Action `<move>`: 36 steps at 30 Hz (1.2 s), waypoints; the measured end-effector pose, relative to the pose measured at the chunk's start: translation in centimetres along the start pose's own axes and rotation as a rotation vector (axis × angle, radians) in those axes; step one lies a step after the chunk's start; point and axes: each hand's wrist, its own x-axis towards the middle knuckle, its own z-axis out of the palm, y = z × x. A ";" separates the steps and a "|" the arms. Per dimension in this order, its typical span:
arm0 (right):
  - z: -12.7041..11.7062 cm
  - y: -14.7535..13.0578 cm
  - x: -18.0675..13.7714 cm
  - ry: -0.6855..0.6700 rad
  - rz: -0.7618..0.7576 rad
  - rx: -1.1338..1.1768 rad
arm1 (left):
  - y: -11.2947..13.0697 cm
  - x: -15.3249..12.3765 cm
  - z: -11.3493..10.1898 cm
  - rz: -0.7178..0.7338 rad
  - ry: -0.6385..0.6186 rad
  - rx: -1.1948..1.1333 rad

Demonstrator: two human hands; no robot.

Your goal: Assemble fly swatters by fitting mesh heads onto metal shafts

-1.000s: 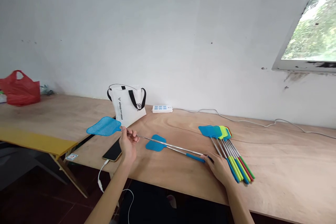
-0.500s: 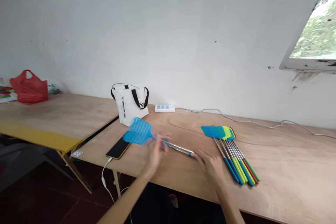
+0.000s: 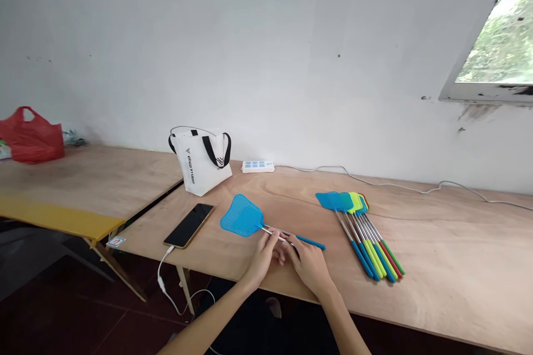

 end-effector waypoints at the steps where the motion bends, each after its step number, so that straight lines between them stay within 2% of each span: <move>1: 0.0 0.0 0.0 0.002 0.002 -0.003 | -0.1 0.0 0.1 0.006 -0.006 0.005; 30: 0.7 0.7 -0.3 0.002 0.001 -0.085 | -1.1 0.0 -0.1 0.032 -0.077 0.037; 36: 0.6 0.8 -0.3 0.005 0.002 -0.084 | -0.6 0.0 0.0 -0.005 -0.021 0.003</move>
